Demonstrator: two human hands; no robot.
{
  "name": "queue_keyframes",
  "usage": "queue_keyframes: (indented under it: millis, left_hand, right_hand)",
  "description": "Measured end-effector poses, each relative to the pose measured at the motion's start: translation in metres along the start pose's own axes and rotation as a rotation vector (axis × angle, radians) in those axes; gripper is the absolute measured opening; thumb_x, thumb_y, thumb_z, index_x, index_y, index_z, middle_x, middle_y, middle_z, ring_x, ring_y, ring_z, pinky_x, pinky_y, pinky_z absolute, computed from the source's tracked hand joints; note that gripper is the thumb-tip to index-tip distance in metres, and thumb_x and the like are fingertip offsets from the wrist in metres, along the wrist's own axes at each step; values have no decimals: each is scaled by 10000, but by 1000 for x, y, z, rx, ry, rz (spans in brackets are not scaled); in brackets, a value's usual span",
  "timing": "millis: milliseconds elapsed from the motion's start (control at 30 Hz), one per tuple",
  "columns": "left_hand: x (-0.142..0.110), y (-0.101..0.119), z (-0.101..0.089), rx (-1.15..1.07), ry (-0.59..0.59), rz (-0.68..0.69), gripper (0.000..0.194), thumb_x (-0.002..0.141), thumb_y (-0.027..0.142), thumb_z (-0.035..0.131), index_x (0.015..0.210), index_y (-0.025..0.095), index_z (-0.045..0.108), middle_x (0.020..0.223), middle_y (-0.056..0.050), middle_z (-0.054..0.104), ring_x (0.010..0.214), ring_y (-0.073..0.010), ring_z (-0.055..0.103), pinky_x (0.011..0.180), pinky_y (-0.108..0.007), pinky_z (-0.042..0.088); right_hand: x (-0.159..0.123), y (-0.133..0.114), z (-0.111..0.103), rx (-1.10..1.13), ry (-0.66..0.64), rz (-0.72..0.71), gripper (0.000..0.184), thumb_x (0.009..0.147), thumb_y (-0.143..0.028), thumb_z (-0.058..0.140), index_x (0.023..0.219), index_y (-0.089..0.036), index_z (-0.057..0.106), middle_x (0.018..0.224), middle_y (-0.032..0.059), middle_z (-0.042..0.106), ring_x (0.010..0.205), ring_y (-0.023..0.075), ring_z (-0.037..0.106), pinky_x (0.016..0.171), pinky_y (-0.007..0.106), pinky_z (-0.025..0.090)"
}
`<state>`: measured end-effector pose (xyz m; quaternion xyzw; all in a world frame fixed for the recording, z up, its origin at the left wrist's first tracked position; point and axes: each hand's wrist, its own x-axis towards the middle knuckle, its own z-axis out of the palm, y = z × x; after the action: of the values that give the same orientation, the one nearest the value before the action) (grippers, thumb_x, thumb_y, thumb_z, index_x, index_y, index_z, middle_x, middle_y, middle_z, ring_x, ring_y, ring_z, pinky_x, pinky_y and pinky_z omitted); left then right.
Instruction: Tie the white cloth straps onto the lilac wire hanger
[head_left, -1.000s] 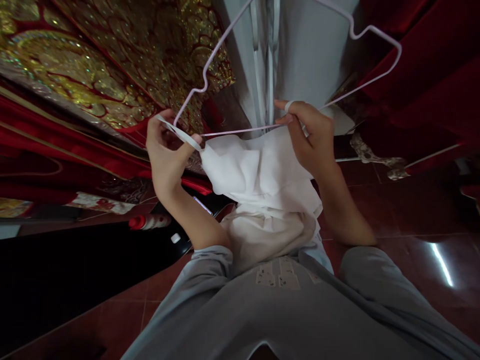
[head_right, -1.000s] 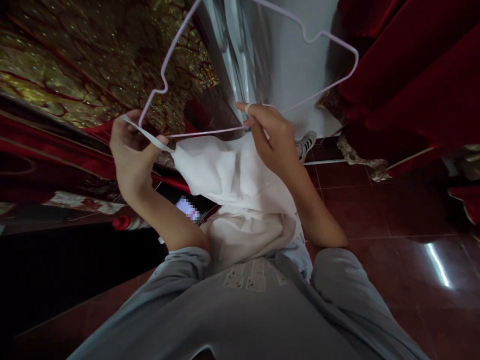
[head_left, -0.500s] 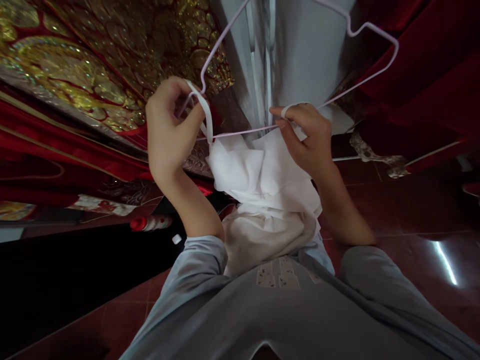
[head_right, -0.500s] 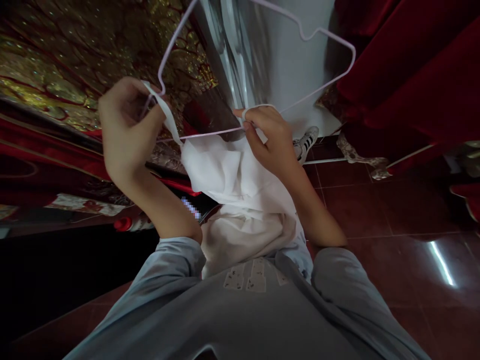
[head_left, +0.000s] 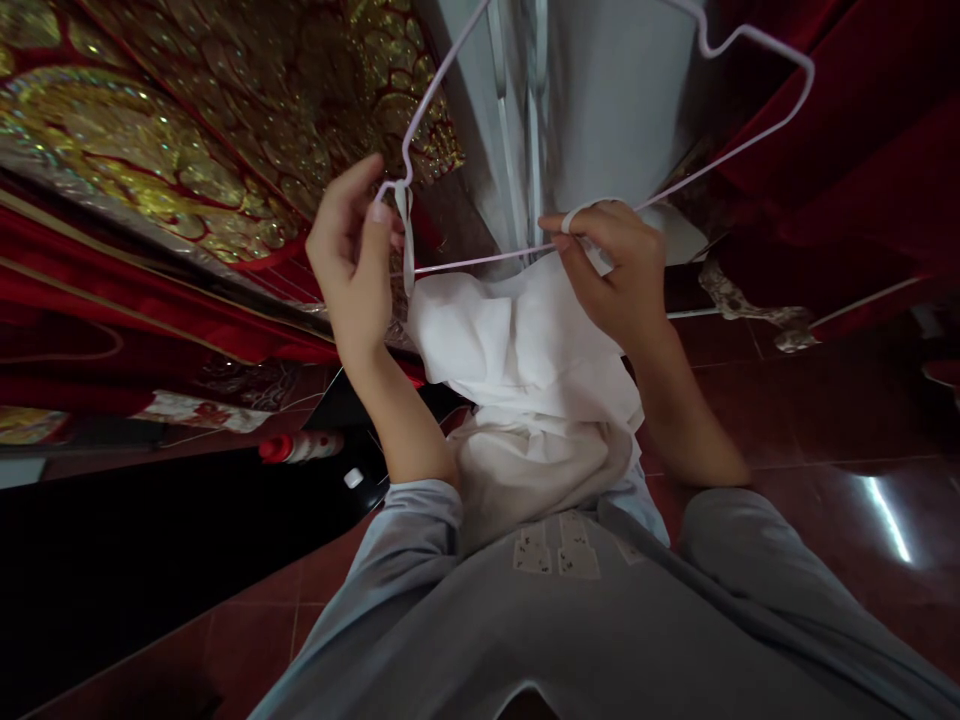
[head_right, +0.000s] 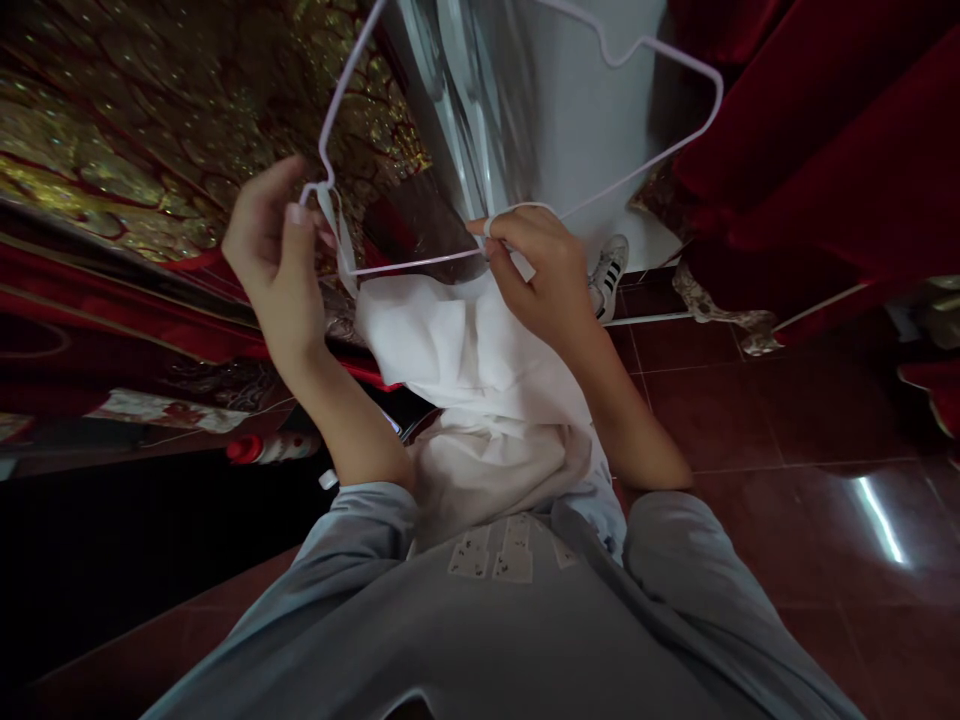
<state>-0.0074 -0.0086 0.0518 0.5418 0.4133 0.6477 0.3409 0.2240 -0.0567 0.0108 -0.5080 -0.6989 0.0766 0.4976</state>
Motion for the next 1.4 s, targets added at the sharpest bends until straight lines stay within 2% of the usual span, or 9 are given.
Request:
queue_keyframes:
  millis: [267, 467, 533, 667, 767, 967, 1100, 1300, 1400]
  left_hand:
    - [-43, -53, 27, -169, 109, -54, 171, 1099, 348, 552, 1008, 205, 576, 976, -60, 661, 967, -213, 661, 876, -352, 524]
    - [-47, -55, 26, -278, 91, 65, 265, 1083, 464, 501, 946, 249, 575, 885, -28, 674, 813, -216, 692, 829, -376, 560]
    - [-45, -50, 22, -330, 59, 116, 233, 1052, 452, 570, 943, 247, 581, 864, -24, 674, 796, -219, 687, 816, -373, 559]
    - [-39, -43, 13, -305, 36, 145, 233, 1068, 424, 555, 951, 223, 572, 839, -37, 663, 753, -213, 660, 763, -349, 527]
    - [-36, -41, 11, -281, 36, 83, 263, 1076, 461, 541, 936, 239, 566, 827, -38, 661, 732, -224, 638, 737, -351, 501]
    - [-39, -41, 14, -321, 8, 64, 250, 1096, 387, 530, 913, 237, 611, 809, -46, 667, 627, -212, 578, 669, -347, 496]
    - [-39, -41, 12, -272, -1, 76, 286, 1071, 490, 548, 939, 245, 607, 837, -43, 674, 646, -217, 602, 683, -355, 509]
    - [-35, -40, 10, -256, 8, 37, 262, 1126, 370, 451, 934, 231, 564, 834, -41, 681, 586, -185, 544, 653, -335, 483]
    - [-35, -39, 11, -303, -13, 33, 272, 1137, 291, 424, 913, 222, 563, 817, -39, 681, 550, -177, 504, 608, -322, 465]
  right_hand:
    - [0, -5, 8, 63, 55, -96, 296, 983, -473, 430, 1117, -379, 676, 1033, 14, 728, 980, 228, 667, 929, 469, 540]
    - [11, 3, -19, 219, -3, -119, 300, 978, -340, 495, 1203, -402, 683, 1049, -30, 752, 930, 192, 736, 808, 365, 597]
    - [19, 16, -36, 262, 115, -142, 240, 945, -296, 581, 1116, -338, 744, 991, -4, 760, 895, 192, 740, 770, 336, 593]
    - [31, 55, -77, 287, 523, -155, 143, 801, -218, 764, 936, -253, 793, 828, 0, 741, 762, 161, 717, 714, 304, 553]
    - [32, 79, -101, 181, 648, -85, 105, 743, -218, 772, 846, -234, 782, 778, -52, 729, 740, 131, 693, 714, 307, 510]
    - [41, 95, -96, 130, 524, -197, 184, 759, -80, 743, 885, -206, 790, 760, -7, 724, 688, 115, 665, 640, 256, 489]
    - [54, 93, -86, 100, 402, -143, 203, 774, -84, 740, 925, -217, 772, 823, 38, 723, 740, 149, 680, 657, 279, 503]
    - [71, 55, -87, -101, 234, -64, 175, 746, -120, 743, 883, -226, 718, 770, 16, 657, 653, 116, 570, 594, 285, 418]
    - [68, 29, -85, -126, 214, -84, 287, 719, -52, 681, 946, -225, 708, 884, 27, 667, 738, 144, 577, 670, 303, 445]
